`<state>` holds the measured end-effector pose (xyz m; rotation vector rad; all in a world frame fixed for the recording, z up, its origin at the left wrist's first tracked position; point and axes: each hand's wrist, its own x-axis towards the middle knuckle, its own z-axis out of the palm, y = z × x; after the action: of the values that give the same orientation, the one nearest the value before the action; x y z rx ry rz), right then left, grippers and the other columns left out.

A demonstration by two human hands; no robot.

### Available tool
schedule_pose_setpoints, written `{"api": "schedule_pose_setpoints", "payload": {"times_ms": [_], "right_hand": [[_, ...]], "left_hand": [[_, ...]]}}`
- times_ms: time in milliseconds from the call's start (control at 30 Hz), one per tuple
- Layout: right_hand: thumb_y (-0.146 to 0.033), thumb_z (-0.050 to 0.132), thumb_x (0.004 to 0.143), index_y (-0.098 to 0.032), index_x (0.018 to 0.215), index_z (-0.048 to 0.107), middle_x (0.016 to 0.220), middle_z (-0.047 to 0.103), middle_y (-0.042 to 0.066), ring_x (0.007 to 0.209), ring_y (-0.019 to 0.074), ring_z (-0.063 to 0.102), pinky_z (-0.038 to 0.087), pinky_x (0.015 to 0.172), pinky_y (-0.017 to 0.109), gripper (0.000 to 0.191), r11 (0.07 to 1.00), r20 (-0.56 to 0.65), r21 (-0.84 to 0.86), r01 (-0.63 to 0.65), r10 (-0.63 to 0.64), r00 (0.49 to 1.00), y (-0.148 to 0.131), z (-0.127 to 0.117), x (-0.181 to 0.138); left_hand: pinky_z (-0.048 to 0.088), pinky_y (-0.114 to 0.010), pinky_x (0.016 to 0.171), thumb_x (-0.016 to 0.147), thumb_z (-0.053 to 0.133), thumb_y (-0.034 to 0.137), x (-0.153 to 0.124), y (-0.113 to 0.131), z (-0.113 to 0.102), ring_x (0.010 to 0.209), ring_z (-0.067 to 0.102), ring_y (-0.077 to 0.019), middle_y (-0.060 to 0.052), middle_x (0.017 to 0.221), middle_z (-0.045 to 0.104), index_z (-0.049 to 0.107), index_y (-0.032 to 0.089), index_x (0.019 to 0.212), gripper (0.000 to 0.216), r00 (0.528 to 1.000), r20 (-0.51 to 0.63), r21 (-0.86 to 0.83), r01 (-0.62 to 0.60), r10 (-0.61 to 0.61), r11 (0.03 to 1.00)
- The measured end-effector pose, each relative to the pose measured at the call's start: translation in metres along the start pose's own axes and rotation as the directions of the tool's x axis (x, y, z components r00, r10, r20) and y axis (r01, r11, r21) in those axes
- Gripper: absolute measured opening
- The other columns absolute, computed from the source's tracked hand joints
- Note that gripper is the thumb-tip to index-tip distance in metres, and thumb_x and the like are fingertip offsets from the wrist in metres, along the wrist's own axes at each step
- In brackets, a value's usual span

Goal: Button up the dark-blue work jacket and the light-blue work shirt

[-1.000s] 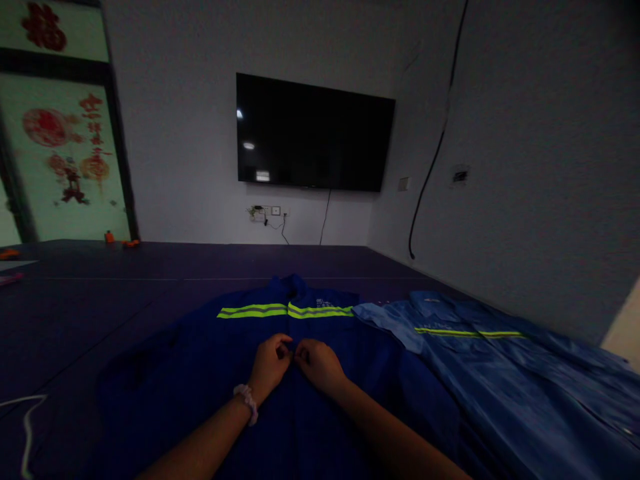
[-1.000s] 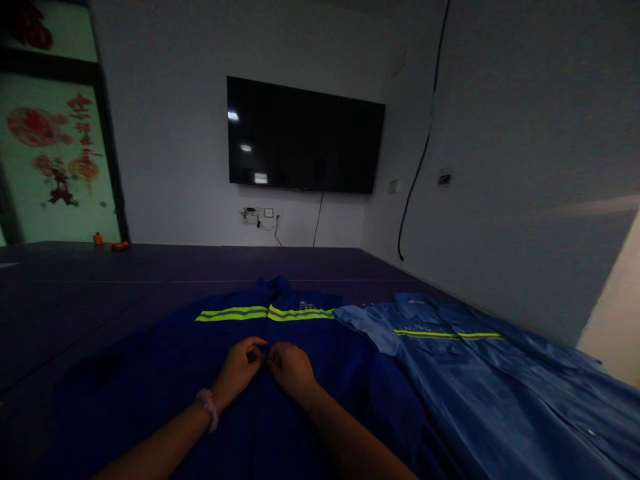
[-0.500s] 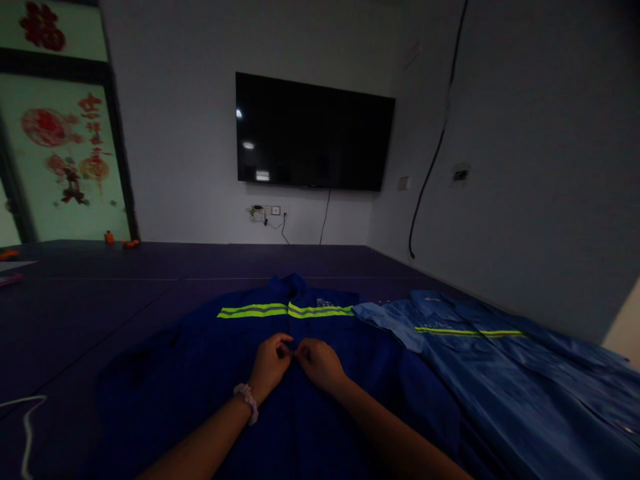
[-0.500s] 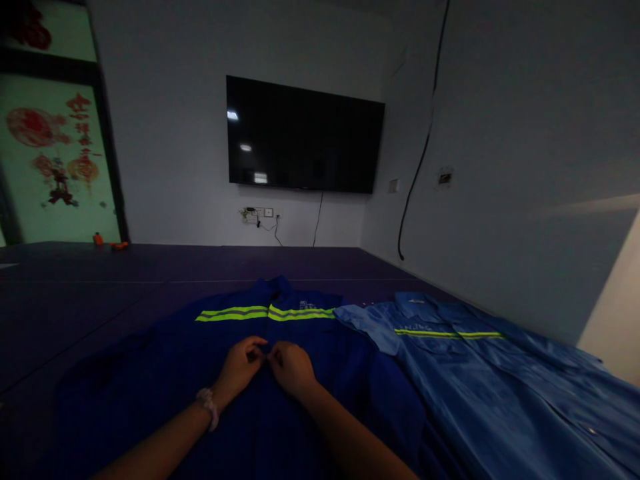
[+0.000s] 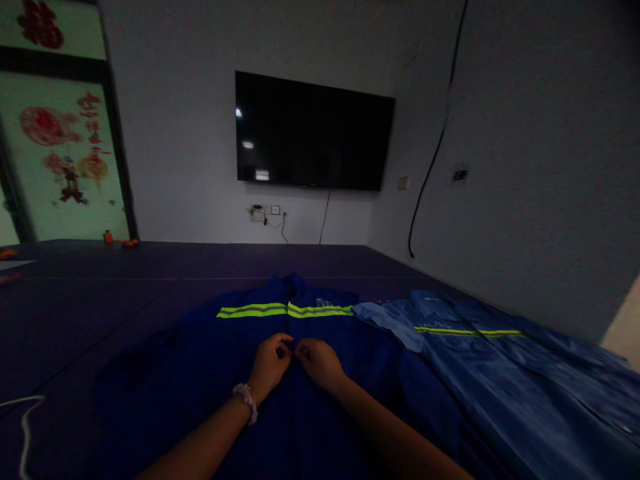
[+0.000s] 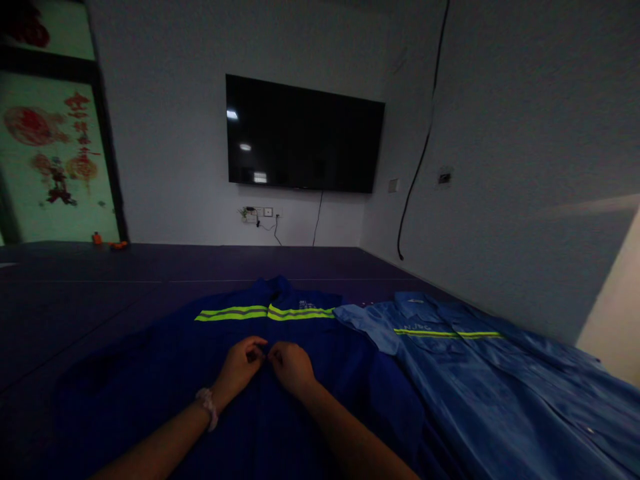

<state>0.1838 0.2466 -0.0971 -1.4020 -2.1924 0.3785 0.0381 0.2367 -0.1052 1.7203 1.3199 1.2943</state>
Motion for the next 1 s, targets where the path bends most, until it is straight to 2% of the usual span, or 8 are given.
{"api": "schedule_pose_setpoints", "payload": {"times_ms": [433,633,1000], "right_hand": [[-0.013,0.044,0.080,-0.019,0.086,0.060,0.085,0.066,0.003,0.078,0.0136,0.060,0.036,0.065,0.021,0.018,1.000,-0.023,-0.002,0.009,-0.009,1.000,-0.0005,0.0027,-0.0012],[-0.014,0.044,0.081,-0.018,0.086,0.059,0.084,0.065,0.003,0.077,0.0135,0.059,0.035,0.064,0.021,0.017,1.000,-0.030,0.002,0.025,-0.025,0.999,0.0005,0.0036,-0.0021],[-0.016,0.042,0.083,-0.019,0.088,0.060,0.086,0.064,0.003,0.079,0.0143,0.057,0.035,0.066,0.022,0.018,0.997,-0.007,-0.037,0.070,-0.071,0.997,0.0032,0.0036,-0.0022]], "left_hand": [[0.043,-0.023,0.059,0.062,0.050,0.009,0.0001,-0.0014,0.0001,0.059,0.058,-0.0125,0.001,0.061,0.061,0.062,0.013,0.091,0.032,1.000,-0.027,0.001,-0.003,0.003,1.000],[0.042,-0.023,0.059,0.061,0.050,0.005,0.0000,0.0026,0.0008,0.059,0.057,-0.0121,0.000,0.061,0.061,0.063,0.012,0.086,0.029,0.998,-0.067,0.104,0.027,-0.020,0.994],[0.040,-0.021,0.057,0.063,0.052,0.004,-0.0007,0.0028,0.0003,0.059,0.058,-0.0120,-0.001,0.063,0.062,0.063,0.012,0.083,0.024,0.999,-0.041,0.192,0.023,-0.016,0.981]]}}
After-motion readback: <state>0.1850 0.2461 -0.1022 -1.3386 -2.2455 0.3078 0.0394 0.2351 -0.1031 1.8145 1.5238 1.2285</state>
